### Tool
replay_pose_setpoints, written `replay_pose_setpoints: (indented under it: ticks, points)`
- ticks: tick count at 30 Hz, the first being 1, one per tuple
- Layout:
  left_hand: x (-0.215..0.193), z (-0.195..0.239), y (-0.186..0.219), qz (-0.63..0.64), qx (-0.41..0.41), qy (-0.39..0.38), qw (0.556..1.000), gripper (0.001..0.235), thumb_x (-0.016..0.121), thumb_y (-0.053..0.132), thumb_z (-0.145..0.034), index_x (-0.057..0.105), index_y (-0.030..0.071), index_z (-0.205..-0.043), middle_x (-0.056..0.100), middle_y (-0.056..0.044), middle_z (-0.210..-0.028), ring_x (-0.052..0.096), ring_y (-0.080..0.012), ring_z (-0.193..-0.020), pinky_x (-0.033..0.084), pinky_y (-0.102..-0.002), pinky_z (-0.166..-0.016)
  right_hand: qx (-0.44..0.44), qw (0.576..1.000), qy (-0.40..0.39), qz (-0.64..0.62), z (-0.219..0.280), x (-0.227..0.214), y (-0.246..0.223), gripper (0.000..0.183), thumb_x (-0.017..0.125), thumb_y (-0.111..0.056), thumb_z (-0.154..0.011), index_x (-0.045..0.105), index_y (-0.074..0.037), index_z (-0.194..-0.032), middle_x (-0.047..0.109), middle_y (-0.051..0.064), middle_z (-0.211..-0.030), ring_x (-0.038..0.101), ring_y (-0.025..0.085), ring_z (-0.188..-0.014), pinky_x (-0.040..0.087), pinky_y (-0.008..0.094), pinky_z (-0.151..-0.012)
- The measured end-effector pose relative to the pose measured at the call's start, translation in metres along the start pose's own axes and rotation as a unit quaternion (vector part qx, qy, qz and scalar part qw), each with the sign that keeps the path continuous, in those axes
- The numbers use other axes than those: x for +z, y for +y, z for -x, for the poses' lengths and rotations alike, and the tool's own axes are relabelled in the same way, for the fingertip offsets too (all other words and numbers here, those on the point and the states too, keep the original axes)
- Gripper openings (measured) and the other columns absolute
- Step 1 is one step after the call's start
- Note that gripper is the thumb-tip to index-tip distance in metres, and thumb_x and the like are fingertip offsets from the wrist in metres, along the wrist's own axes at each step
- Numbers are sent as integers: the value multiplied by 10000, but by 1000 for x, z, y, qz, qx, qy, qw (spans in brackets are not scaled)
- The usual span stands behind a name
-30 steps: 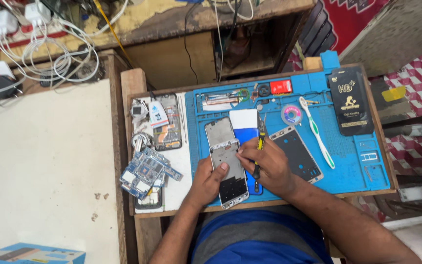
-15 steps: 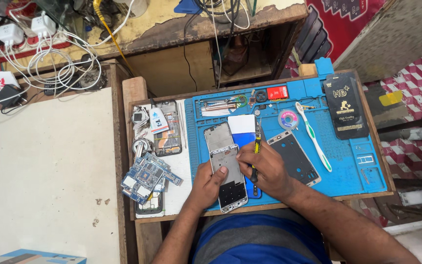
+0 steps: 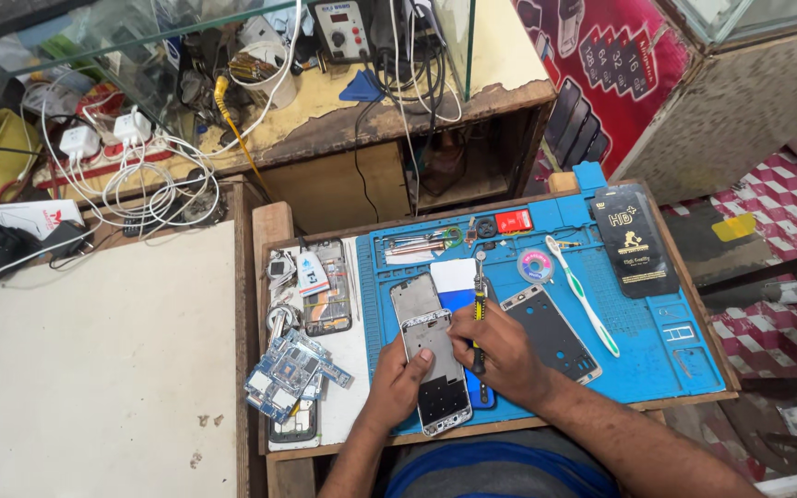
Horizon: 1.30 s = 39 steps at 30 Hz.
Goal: The person works at a cluttered electronics repair bench, handling several disassembled smartphones and circuit boards. They use a yellow screwdriver to unscrew components from a white phone chassis, then set the screwdriver down and continue manipulating the phone parts.
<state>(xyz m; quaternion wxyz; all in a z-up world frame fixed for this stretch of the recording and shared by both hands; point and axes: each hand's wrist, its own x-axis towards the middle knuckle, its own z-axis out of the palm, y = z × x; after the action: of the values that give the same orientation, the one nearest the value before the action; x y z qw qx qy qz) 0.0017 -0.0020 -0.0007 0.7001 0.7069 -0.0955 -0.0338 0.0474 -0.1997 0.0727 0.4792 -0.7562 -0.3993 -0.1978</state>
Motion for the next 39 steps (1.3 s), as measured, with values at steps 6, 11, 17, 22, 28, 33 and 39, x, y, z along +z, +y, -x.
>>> replay_pose_setpoints:
  ticks: [6,11,17,22,28,33,39]
  points:
    - [-3,4,6,-6,24,-56,998,746,560,558,-976,504,-48,-1408,693,-194,-1257,675,-267,-1174,518,-372,-1019,8,1000,13,-9,3,0,3,314,754,64,-816,589,-29,-1066,677,116,-958,702,282,-871,578,383,-743]
    - [-3,2,8,-16,32,-67,997,847,529,661,-965,502,-55,-1417,686,-202,-1255,672,-278,-1180,523,-381,-1015,12,1000,14,-14,7,2,6,298,757,53,-830,595,-31,-1064,684,113,-955,715,237,-827,587,342,-685]
    - [-2,4,13,60,0,-53,997,1037,300,830,-931,508,-43,-1450,703,-175,-1180,680,-231,-1037,556,-332,-865,-6,1000,11,-8,9,3,8,305,760,50,-831,589,-29,-1071,681,122,-978,724,239,-849,598,333,-691]
    - [-2,4,18,122,8,-61,991,1098,287,859,-928,495,-64,-1485,688,-162,-1135,643,-205,-984,525,-313,-815,5,1000,5,-12,11,4,8,311,743,76,-824,591,-23,-1076,683,117,-961,718,218,-811,585,323,-655]
    - [-2,1,28,112,24,-78,990,1106,290,873,-925,522,-72,-1450,697,-149,-1151,671,-198,-1002,548,-296,-829,33,999,18,-17,10,4,5,327,742,90,-810,597,-34,-1075,685,104,-947,724,202,-782,584,316,-638]
    - [-5,-1,28,122,6,-96,988,1004,401,795,-938,508,-70,-1437,698,-156,-1113,695,-207,-949,568,-307,-800,27,999,31,-4,11,3,6,338,745,83,-809,595,-38,-1087,682,119,-982,719,221,-829,584,328,-682]
    - [-5,-3,23,130,-15,-99,987,884,465,699,-974,527,-62,-1419,715,-152,-1135,714,-213,-979,586,-318,-851,90,995,16,-45,16,2,9,273,724,81,-866,606,-33,-1084,693,119,-996,746,171,-815,612,298,-665]
